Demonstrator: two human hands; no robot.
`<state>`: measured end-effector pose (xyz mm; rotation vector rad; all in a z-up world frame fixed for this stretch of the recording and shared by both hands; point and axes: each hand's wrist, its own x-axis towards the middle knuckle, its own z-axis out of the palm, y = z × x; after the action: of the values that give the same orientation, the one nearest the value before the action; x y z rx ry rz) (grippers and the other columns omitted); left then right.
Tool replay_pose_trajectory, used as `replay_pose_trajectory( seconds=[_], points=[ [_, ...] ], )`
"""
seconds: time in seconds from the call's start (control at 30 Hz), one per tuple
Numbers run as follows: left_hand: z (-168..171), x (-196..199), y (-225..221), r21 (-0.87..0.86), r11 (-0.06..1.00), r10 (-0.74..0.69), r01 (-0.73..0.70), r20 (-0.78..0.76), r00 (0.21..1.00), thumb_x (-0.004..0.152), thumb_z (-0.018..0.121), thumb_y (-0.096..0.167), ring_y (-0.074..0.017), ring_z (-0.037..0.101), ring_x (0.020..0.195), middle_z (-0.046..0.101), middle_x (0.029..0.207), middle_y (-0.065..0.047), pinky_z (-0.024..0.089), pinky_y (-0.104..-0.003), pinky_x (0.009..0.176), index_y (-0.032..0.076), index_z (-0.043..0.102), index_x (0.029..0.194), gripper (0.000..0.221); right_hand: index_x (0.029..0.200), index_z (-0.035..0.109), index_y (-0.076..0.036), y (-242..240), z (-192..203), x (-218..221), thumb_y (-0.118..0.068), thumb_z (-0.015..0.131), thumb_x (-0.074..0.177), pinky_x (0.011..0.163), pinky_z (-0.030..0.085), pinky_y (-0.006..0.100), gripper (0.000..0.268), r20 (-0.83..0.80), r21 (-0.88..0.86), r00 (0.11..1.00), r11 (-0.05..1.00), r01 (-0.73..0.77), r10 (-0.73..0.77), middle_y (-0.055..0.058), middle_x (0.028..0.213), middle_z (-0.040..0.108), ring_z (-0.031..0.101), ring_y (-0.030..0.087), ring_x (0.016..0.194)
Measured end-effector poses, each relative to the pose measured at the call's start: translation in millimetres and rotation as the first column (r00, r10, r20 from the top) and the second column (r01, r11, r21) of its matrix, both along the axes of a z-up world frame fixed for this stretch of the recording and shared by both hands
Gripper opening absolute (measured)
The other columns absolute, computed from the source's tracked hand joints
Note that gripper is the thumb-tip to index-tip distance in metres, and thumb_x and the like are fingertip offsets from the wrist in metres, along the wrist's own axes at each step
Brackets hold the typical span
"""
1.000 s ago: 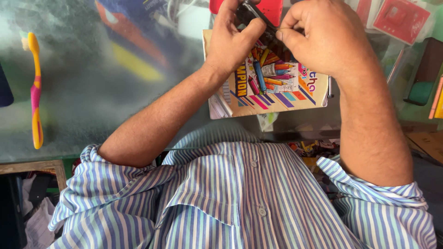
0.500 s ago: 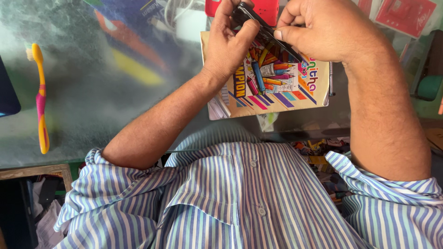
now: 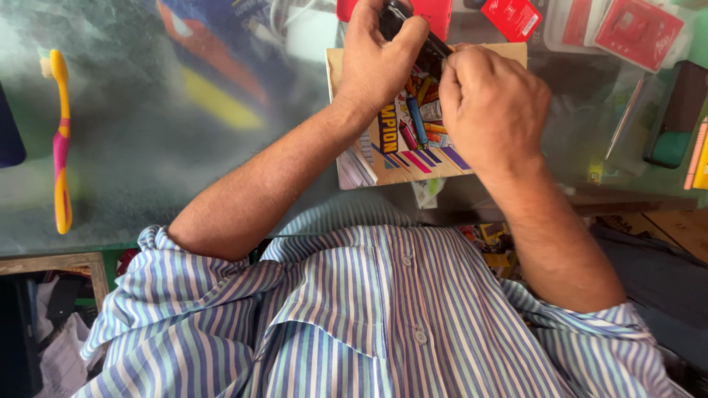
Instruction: The person uses a small tool to pry open the casing of a mobile phone and then uses a screwdriver to remove internal components on a workbench.
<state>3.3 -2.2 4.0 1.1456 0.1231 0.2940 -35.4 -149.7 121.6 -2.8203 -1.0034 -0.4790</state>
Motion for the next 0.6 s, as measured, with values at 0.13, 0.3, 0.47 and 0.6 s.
replay_pose_trajectory(
  seconds=[0.13, 0.3, 0.47, 0.6],
  points=[
    [1.4, -0.8, -0.6, -0.002, 1.000, 0.022, -0.022, 0.020, 1.000, 0.088, 0.069, 0.006, -0.0066, 0.062, 0.071, 0.066, 0.081, 0.000, 0.054, -0.027, 0.065, 0.001, 0.063, 0.097, 0.012, 0.098, 0.062, -0.006, -0.6, -13.7, -2.2, -0.007, 0.070, 0.104, 0.076, 0.057, 0.038, 0.010, 0.190, -0.067, 0.981, 0.997, -0.037, 0.049, 0.007, 0.114, 0.076, 0.073, 0.026, 0.090],
    [6.4, -1.4, 1.0, -0.056, 0.998, -0.011, 0.014, 0.041, 0.999, 0.087, 0.067, 0.006, -0.0074, 0.061, 0.069, 0.065, 0.079, -0.001, 0.053, -0.027, 0.063, 0.000, 0.063, 0.096, 0.012, 0.097, 0.061, -0.005, 0.7, -16.4, -0.8, -0.007, 0.071, 0.102, 0.075, 0.057, 0.037, 0.011, 0.223, -0.113, 0.974, 0.993, -0.023, 0.048, 0.008, 0.116, 0.075, 0.073, 0.025, 0.090],
    [7.1, -0.1, 2.0, 0.031, 0.999, 0.021, -0.022, 0.018, 1.000, 0.085, 0.068, 0.008, -0.0072, 0.060, 0.067, 0.063, 0.076, -0.001, 0.053, -0.027, 0.061, 0.000, 0.063, 0.091, 0.011, 0.094, 0.060, -0.006, 2.3, -18.1, -1.3, -0.006, 0.072, 0.102, 0.073, 0.057, 0.037, 0.014, 0.246, -0.120, 0.968, 0.993, -0.018, 0.047, 0.007, 0.119, 0.076, 0.072, 0.025, 0.086],
    [6.6, 0.2, 0.9, 0.042, 0.998, 0.040, -0.040, 0.011, 0.999, 0.083, 0.068, 0.008, -0.0071, 0.059, 0.066, 0.062, 0.075, 0.000, 0.052, -0.028, 0.060, 0.000, 0.062, 0.090, 0.012, 0.096, 0.060, -0.005, 2.2, -21.0, -1.5, -0.006, 0.071, 0.102, 0.074, 0.057, 0.038, 0.012, 0.243, -0.126, 0.970, 0.992, 0.000, 0.031, 0.009, 0.120, 0.075, 0.073, 0.026, 0.089]
  ],
)
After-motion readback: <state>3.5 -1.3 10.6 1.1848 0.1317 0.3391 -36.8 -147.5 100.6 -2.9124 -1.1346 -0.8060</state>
